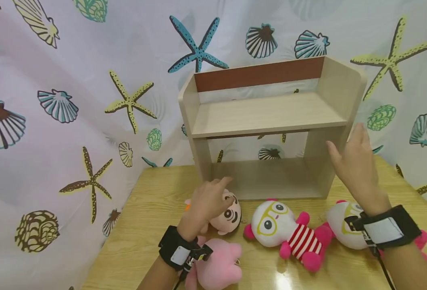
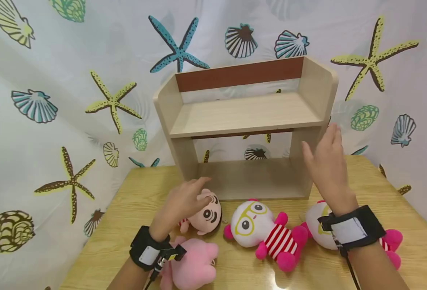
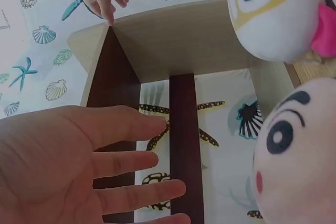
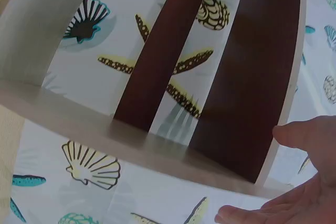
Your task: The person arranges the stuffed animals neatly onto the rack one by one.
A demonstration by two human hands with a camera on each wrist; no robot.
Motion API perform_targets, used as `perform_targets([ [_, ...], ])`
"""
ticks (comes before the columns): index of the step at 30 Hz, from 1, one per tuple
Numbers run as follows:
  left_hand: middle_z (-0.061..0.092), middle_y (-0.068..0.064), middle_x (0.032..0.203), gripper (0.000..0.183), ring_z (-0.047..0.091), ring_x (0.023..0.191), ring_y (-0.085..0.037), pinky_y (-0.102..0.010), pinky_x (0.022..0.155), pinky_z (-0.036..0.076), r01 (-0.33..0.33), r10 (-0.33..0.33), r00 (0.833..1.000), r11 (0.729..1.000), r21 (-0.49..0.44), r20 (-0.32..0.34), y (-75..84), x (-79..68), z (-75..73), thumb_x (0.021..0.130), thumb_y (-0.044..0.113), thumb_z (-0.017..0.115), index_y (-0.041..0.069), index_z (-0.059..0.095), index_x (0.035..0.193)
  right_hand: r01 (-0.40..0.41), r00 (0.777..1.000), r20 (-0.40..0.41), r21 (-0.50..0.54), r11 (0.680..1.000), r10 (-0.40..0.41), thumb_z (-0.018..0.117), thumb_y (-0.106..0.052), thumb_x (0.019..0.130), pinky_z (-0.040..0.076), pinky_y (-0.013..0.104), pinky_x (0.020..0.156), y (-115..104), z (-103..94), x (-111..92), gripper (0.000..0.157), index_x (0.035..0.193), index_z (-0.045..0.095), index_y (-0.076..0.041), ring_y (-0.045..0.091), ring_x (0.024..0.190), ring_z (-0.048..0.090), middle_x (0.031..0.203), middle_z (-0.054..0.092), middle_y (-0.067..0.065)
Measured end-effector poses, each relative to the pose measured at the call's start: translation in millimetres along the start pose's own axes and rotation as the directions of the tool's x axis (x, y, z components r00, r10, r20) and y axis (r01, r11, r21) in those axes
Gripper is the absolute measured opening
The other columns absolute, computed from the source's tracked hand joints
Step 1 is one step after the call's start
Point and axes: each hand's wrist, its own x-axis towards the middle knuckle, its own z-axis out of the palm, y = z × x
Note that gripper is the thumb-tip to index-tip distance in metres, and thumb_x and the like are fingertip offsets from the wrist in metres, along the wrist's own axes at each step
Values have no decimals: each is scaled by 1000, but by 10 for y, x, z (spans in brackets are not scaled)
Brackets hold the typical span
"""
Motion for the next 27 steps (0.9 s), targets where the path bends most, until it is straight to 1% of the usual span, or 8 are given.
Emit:
perform_targets([
  [3, 67, -11, 120, 53, 67, 97, -31, -46, 71, 54, 2, -1, 999, 1000, -29, 40, -78, -2, 5, 88, 22, 74, 12, 58, 137, -56, 997, 54, -15, 998, 56, 61, -16, 98, 36, 72, 92, 81, -31, 105, 75, 145, 16, 19, 66, 119, 40, 132, 33, 46],
  [6, 64, -14, 126, 56, 64, 108, -33, -48, 81, 54, 10, -2, 994, 997, -70, 111, -174, 18, -1, 87, 16, 76, 8, 56, 139, -72, 992, 103, -11, 997, 73, 60, -16, 98, 39, 74, 86, 128, -51, 196, 66, 138, 23, 21, 67, 111, 43, 122, 39, 44],
  [9, 60, -18, 132, 59, 58, 119, -34, -46, 96, 49, 10, 9, 982, 995, -102, 188, -278, 62, -3, 87, 12, 77, 2, 53, 140, -90, 981, 169, -8, 996, 90, 56, -20, 100, 39, 73, 87, 147, -47, 278, 65, 139, 24, 20, 66, 112, 44, 125, 40, 45],
  [12, 56, -22, 137, 61, 53, 125, -36, -45, 104, 43, 2, 27, 969, 993, -119, 244, -375, 118, 1, 88, 10, 76, -3, 50, 141, -104, 974, 200, -25, 994, 107, 52, -23, 102, 42, 72, 84, 150, -32, 347, 65, 141, 24, 20, 67, 111, 46, 127, 41, 48],
  [16, 50, -24, 142, 64, 48, 130, -38, -46, 107, 39, 24, 19, 959, 989, -148, 282, -465, 156, 10, 87, 6, 75, -4, 47, 144, -107, 978, 174, -54, 993, 115, 49, -24, 103, 50, 64, 65, 168, -38, 404, 54, 128, 36, 22, 62, 93, 57, 108, 51, 46],
  [20, 44, -24, 148, 70, 44, 134, -38, -47, 110, 36, 61, -4, 948, 984, -170, 317, -537, 156, 59, 87, 9, 76, -4, 42, 147, -107, 982, 145, -80, 991, 118, 49, -24, 103, 43, 47, 45, 194, -45, 439, 39, 101, 49, 15, 48, 68, 59, 82, 57, 33],
  [23, 41, -23, 151, 73, 41, 137, -37, -47, 110, 34, 81, -14, 937, 980, -180, 348, -591, 162, 120, 89, 14, 76, -4, 39, 150, -109, 983, 137, -94, 990, 121, 49, -22, 102, 39, 41, 41, 210, -51, 457, 35, 87, 50, 9, 41, 60, 57, 72, 57, 27],
  [27, 41, -23, 151, 73, 41, 137, -37, -48, 110, 34, 96, -2, 922, 970, -223, 388, -665, 193, 160, 91, 16, 74, -5, 37, 150, -93, 987, 119, -108, 990, 106, 49, -18, 101, 37, 42, 42, 221, -64, 481, 33, 77, 50, 5, 40, 60, 54, 67, 55, 23],
])
